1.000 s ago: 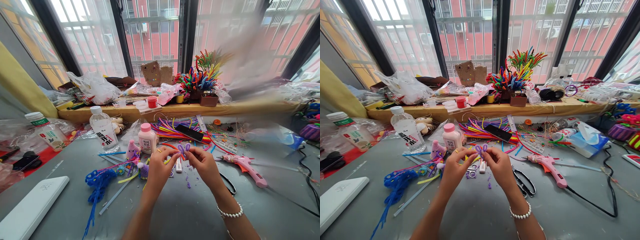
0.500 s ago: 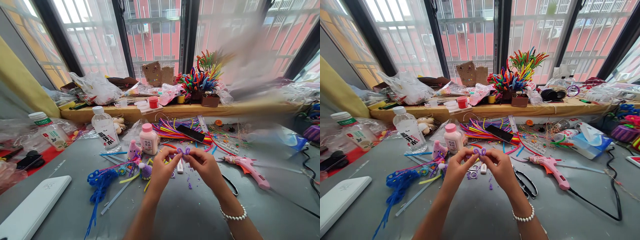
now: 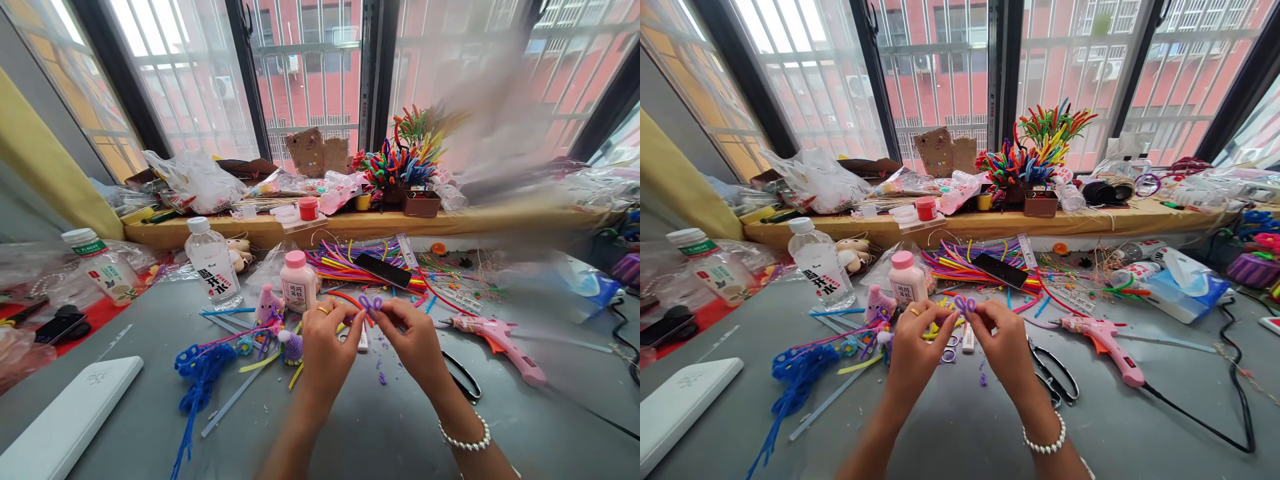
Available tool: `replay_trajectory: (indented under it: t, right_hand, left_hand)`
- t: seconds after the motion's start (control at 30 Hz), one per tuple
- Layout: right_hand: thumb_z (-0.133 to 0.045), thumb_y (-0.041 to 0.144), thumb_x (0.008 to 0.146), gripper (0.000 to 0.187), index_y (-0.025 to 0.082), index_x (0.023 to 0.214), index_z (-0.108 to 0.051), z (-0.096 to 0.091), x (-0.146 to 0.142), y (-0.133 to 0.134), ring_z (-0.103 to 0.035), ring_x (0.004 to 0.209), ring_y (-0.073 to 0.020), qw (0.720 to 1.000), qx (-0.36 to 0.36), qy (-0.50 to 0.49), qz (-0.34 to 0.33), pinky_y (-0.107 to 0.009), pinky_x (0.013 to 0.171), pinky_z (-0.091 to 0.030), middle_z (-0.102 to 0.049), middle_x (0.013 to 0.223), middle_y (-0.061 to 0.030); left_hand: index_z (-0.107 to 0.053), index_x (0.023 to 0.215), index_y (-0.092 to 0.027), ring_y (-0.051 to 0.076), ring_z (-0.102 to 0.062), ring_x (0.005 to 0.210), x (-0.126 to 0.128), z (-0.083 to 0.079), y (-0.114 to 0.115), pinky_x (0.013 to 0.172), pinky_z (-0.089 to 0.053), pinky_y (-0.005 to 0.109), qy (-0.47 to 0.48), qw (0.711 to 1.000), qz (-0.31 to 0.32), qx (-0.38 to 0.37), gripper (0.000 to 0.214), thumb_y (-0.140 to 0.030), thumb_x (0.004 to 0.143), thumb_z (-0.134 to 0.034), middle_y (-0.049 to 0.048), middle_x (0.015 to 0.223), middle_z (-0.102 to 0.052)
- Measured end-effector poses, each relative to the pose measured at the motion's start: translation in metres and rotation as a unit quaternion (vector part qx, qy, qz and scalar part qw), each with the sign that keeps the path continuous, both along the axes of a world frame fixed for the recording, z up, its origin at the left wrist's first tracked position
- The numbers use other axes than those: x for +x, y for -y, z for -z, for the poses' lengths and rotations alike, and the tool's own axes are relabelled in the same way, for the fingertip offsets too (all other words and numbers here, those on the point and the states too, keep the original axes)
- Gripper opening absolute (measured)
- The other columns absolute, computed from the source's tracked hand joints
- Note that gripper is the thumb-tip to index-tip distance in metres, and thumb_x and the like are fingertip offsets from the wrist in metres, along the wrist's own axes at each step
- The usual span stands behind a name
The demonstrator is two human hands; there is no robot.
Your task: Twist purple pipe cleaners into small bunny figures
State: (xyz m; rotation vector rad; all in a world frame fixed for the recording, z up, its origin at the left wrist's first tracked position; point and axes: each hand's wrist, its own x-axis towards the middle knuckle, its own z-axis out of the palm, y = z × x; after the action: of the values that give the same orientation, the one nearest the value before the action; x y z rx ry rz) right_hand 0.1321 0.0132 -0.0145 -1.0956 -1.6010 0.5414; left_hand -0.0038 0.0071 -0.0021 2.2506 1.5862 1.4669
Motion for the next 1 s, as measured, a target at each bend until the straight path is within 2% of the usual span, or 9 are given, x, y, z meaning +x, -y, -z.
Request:
replay_trajectory:
  t: [0.23,0.3,0.37,0.4,0.5,0.6,0.67,0.77,1.0]
  right_hand:
    - [-0.054,0.031,0.077,0.016,0.016,0.073,-0.060,0.005,-0.002,-0.002,-0.052,0.059,-0.0140,0.996,0.001,-0.080,0.048,-0.025,0.055,-0.043,-0.055,0.066,-0.0016]
    - [-0.055,0.033,0.076,0.018,0.016,0.071,-0.060,0.006,0.000,-0.003,-0.050,0.054,-0.0125,0.992,-0.019,-0.122,0.041,-0.023,0.051,-0.041,-0.053,0.062,0.0004]
    - [-0.056,0.035,0.075,0.019,0.016,0.070,-0.061,0.005,0.001,-0.004,-0.047,0.051,-0.0109,0.987,-0.040,-0.154,0.017,-0.022,0.047,-0.038,-0.049,0.059,0.0022]
    - [-0.056,0.035,0.075,0.019,0.016,0.070,-0.061,0.005,0.001,-0.004,-0.046,0.050,-0.0103,0.985,-0.048,-0.165,0.004,-0.021,0.046,-0.037,-0.048,0.058,0.0027]
    - [-0.057,0.033,0.076,0.018,0.017,0.069,-0.062,0.003,0.000,-0.003,-0.045,0.052,-0.0101,0.985,-0.052,-0.164,-0.026,-0.021,0.046,-0.036,-0.048,0.059,0.0024]
    - [-0.058,0.030,0.077,0.015,0.018,0.070,-0.064,0.002,-0.002,-0.002,-0.047,0.059,-0.0114,0.988,-0.036,-0.141,-0.051,-0.021,0.049,-0.037,-0.052,0.066,0.0006]
    - [-0.058,0.029,0.077,0.013,0.019,0.072,-0.065,0.002,-0.003,-0.002,-0.048,0.063,-0.0121,0.990,-0.023,-0.128,-0.062,-0.021,0.051,-0.038,-0.053,0.069,-0.0002]
    - [-0.058,0.028,0.077,0.013,0.020,0.072,-0.066,0.002,-0.002,-0.001,-0.048,0.064,-0.0125,0.992,-0.009,-0.115,-0.053,-0.023,0.053,-0.039,-0.052,0.071,-0.0009]
    - [-0.058,0.032,0.076,0.017,0.019,0.070,-0.066,0.002,-0.001,-0.001,-0.048,0.066,-0.0133,0.989,-0.036,-0.127,-0.069,-0.024,0.054,-0.039,-0.050,0.072,-0.0010]
  left_hand:
    - [-0.066,0.076,-0.019,0.015,-0.050,0.062,0.016,0.004,0.012,0.062,-0.032,0.029,-0.075,0.988,0.002,0.133,0.011,-0.019,0.076,-0.055,0.0022,0.063,-0.060]
    - [-0.067,0.079,-0.019,0.015,-0.050,0.062,0.016,0.004,0.012,0.061,-0.034,0.029,-0.030,0.994,0.050,0.091,0.015,-0.021,0.078,-0.053,0.0031,0.063,-0.060]
    - [-0.067,0.076,-0.017,0.014,-0.050,0.059,0.014,0.002,0.010,0.057,-0.036,0.027,0.080,0.988,0.125,-0.038,0.022,-0.027,0.081,-0.048,0.0034,0.062,-0.059]
    - [-0.065,0.071,-0.016,0.012,-0.049,0.055,0.013,0.000,0.008,0.053,-0.036,0.025,0.150,0.968,0.160,-0.125,0.027,-0.031,0.082,-0.046,0.0027,0.059,-0.057]
    - [-0.060,0.078,-0.015,0.005,-0.037,0.037,0.009,-0.001,0.000,0.037,-0.024,0.020,0.360,0.849,0.202,-0.330,0.030,-0.043,0.077,-0.050,-0.0004,0.059,-0.057]
    - [-0.055,0.069,-0.014,0.001,-0.033,0.038,0.007,0.004,-0.007,0.039,-0.021,0.017,0.457,0.769,0.234,-0.382,0.027,-0.040,0.068,-0.063,-0.0035,0.057,-0.053]
    - [-0.054,0.069,-0.014,0.002,-0.032,0.039,0.006,0.007,-0.009,0.040,-0.022,0.016,0.490,0.740,0.250,-0.388,0.028,-0.038,0.063,-0.068,-0.0061,0.051,-0.047]
    - [-0.055,0.066,-0.014,0.003,-0.032,0.039,0.006,0.009,-0.011,0.041,-0.021,0.017,0.483,0.742,0.239,-0.398,0.032,-0.042,0.059,-0.070,-0.0073,0.045,-0.043]
    - [-0.058,0.055,-0.014,0.005,-0.035,0.045,0.007,-0.002,-0.006,0.045,-0.023,0.019,0.444,0.808,0.175,-0.344,0.033,-0.043,0.052,-0.072,-0.0058,0.046,-0.045]
